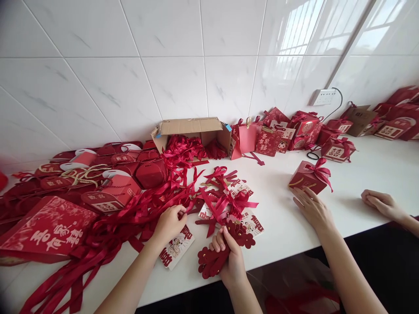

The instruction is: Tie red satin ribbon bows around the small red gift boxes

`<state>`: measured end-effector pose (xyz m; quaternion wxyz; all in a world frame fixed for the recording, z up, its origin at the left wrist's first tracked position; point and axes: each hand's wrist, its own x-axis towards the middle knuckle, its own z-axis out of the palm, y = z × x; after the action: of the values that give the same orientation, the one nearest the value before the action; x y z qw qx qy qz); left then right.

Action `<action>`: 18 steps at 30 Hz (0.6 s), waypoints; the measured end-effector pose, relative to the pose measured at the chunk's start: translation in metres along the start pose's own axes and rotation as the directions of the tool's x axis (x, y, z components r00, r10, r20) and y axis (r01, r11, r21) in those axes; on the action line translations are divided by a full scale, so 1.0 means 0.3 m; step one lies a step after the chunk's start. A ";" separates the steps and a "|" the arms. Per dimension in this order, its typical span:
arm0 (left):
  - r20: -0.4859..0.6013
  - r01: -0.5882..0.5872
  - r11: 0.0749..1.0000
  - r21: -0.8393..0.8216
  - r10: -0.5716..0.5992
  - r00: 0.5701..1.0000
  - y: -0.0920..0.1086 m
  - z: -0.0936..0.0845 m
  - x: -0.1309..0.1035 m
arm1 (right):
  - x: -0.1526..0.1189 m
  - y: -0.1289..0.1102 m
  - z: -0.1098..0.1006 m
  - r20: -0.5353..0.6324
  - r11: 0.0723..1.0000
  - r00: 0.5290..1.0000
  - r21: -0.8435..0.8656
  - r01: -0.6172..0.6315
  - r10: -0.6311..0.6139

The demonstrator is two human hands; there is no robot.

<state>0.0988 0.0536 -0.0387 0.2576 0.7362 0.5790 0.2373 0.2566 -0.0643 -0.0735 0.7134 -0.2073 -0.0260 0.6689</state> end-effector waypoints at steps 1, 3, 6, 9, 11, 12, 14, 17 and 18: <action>-0.010 0.008 0.999 -0.038 -0.009 1.000 0.002 0.001 0.003 | -0.001 0.000 0.001 -0.007 1.000 1.000 -0.012 0.002 -0.002; -0.015 0.020 0.990 -0.138 -0.022 1.000 0.009 -0.007 0.007 | -0.002 -0.001 0.005 -0.023 0.999 1.000 -0.040 0.012 -0.012; 0.026 0.051 0.942 -0.331 -0.045 0.999 0.024 -0.036 0.006 | -0.002 -0.005 0.010 -0.030 0.996 0.999 -0.089 0.016 -0.019; 0.086 0.107 0.852 -0.513 -0.072 0.994 0.044 -0.065 -0.006 | 0.002 -0.004 0.017 -0.034 0.986 0.999 -0.168 0.023 -0.029; 0.117 0.139 0.787 -0.601 -0.086 0.989 0.060 -0.075 -0.017 | 0.006 0.002 0.028 -0.032 0.973 0.998 -0.228 0.038 -0.046; 0.129 0.151 0.761 -0.631 -0.089 0.988 0.068 -0.076 -0.024 | 0.009 0.007 0.036 -0.025 0.966 0.998 -0.255 0.047 -0.055; 0.158 0.176 0.704 -0.688 -0.092 0.983 0.088 -0.074 -0.042 | 0.017 0.023 0.053 -0.010 0.950 0.997 -0.304 0.075 -0.081; 0.216 0.218 0.616 -0.757 -0.079 0.973 0.121 -0.067 -0.083 | 0.035 0.054 0.075 0.011 0.922 0.992 -0.367 0.123 -0.128; 0.232 0.225 0.602 -0.766 -0.067 0.970 0.131 -0.065 -0.100 | 0.041 0.064 0.079 0.022 0.915 0.989 -0.379 0.141 -0.144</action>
<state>0.1084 0.0187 0.0003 0.6239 0.5165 0.4486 0.3779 0.2324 -0.0458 -0.0612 0.7066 -0.3411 -0.1677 0.5968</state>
